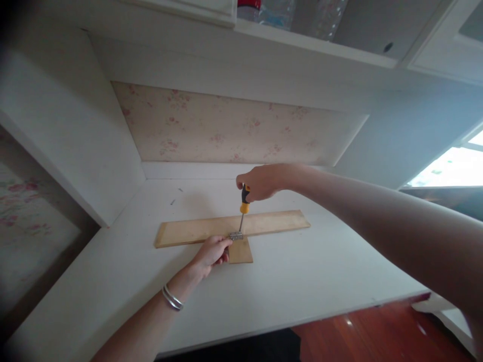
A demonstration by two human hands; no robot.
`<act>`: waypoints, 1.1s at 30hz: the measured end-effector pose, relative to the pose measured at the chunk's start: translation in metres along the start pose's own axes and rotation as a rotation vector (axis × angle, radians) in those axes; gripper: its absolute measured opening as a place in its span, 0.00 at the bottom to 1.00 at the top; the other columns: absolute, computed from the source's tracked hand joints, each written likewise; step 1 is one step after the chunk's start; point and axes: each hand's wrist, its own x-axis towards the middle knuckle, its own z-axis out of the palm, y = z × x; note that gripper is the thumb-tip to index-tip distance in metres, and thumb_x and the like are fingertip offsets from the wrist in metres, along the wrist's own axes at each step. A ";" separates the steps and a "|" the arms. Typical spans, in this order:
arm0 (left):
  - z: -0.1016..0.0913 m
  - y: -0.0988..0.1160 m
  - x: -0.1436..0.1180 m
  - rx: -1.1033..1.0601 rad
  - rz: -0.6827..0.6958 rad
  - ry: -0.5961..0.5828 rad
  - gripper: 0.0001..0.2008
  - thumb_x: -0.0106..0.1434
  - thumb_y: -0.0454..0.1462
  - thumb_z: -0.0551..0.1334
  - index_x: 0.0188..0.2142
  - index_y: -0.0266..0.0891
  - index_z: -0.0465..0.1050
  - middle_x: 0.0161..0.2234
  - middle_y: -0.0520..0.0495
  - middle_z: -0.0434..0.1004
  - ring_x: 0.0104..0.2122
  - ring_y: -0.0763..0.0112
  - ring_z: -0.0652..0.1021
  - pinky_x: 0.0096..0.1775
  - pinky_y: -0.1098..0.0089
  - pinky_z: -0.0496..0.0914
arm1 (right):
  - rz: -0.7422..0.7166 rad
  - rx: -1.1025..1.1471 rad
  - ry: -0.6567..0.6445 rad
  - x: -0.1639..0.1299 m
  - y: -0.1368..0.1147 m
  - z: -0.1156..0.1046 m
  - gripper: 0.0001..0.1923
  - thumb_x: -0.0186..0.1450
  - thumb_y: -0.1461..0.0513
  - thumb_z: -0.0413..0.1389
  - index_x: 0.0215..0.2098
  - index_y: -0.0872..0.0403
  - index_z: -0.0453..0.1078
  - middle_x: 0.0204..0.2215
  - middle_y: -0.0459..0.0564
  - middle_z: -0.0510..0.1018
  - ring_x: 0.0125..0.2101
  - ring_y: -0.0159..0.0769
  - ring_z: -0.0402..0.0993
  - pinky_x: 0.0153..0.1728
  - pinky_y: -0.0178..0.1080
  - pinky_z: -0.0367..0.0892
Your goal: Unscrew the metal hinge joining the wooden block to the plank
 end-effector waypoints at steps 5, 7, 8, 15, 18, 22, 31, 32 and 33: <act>0.000 -0.001 0.001 -0.010 -0.010 0.002 0.08 0.57 0.38 0.56 0.27 0.35 0.67 0.16 0.53 0.66 0.16 0.79 0.68 0.17 0.77 0.53 | 0.176 -0.054 -0.082 0.000 -0.002 -0.002 0.28 0.61 0.43 0.45 0.41 0.55 0.71 0.26 0.56 0.76 0.27 0.41 0.70 0.27 0.39 0.58; 0.000 -0.002 0.002 -0.010 -0.014 0.001 0.08 0.57 0.38 0.56 0.27 0.35 0.67 0.17 0.53 0.67 0.16 0.79 0.68 0.17 0.77 0.54 | 0.143 -0.080 -0.050 0.000 -0.002 -0.002 0.25 0.60 0.45 0.46 0.38 0.55 0.72 0.28 0.56 0.76 0.27 0.41 0.70 0.27 0.39 0.57; 0.000 -0.002 0.002 -0.011 -0.015 0.001 0.08 0.57 0.38 0.56 0.27 0.35 0.67 0.17 0.53 0.67 0.16 0.79 0.68 0.17 0.76 0.54 | 0.080 -0.073 -0.024 -0.001 -0.001 -0.002 0.22 0.60 0.47 0.49 0.40 0.54 0.71 0.30 0.55 0.77 0.29 0.40 0.70 0.27 0.38 0.57; 0.000 -0.001 0.001 -0.014 -0.007 0.005 0.07 0.57 0.37 0.56 0.25 0.35 0.66 0.17 0.54 0.65 0.16 0.79 0.68 0.17 0.76 0.53 | 0.100 -0.026 -0.004 -0.005 0.000 -0.002 0.27 0.59 0.43 0.47 0.42 0.54 0.69 0.32 0.56 0.76 0.28 0.39 0.70 0.27 0.37 0.56; 0.000 -0.001 0.001 -0.002 0.001 0.011 0.07 0.57 0.37 0.56 0.26 0.35 0.66 0.17 0.54 0.65 0.16 0.78 0.69 0.17 0.76 0.53 | 0.087 -0.054 -0.003 -0.007 -0.003 -0.003 0.21 0.61 0.48 0.48 0.41 0.54 0.69 0.32 0.55 0.76 0.29 0.39 0.70 0.27 0.38 0.56; 0.000 -0.002 0.001 -0.002 -0.002 0.006 0.07 0.57 0.36 0.56 0.26 0.35 0.66 0.17 0.53 0.66 0.16 0.79 0.68 0.17 0.76 0.54 | -0.005 0.011 -0.011 -0.010 -0.006 -0.006 0.22 0.58 0.50 0.53 0.47 0.51 0.66 0.35 0.52 0.76 0.31 0.38 0.71 0.29 0.37 0.58; -0.001 -0.002 0.001 -0.006 -0.009 0.000 0.08 0.57 0.37 0.56 0.26 0.34 0.67 0.16 0.52 0.67 0.16 0.78 0.68 0.17 0.76 0.53 | 0.062 0.026 -0.056 -0.008 -0.010 -0.007 0.24 0.59 0.46 0.51 0.47 0.50 0.67 0.29 0.52 0.77 0.26 0.38 0.70 0.29 0.39 0.58; -0.001 -0.002 0.001 -0.009 -0.010 -0.001 0.08 0.57 0.37 0.56 0.26 0.34 0.67 0.16 0.52 0.67 0.16 0.78 0.68 0.17 0.76 0.53 | 0.068 0.038 -0.074 -0.007 -0.010 -0.007 0.25 0.59 0.45 0.51 0.48 0.50 0.66 0.29 0.52 0.76 0.26 0.37 0.71 0.29 0.39 0.58; -0.001 -0.001 0.000 -0.012 -0.008 0.000 0.07 0.57 0.37 0.56 0.26 0.34 0.67 0.17 0.52 0.67 0.16 0.78 0.68 0.17 0.76 0.53 | 0.098 0.041 -0.097 -0.007 -0.010 -0.006 0.27 0.59 0.43 0.49 0.48 0.51 0.67 0.27 0.52 0.76 0.25 0.37 0.70 0.29 0.39 0.58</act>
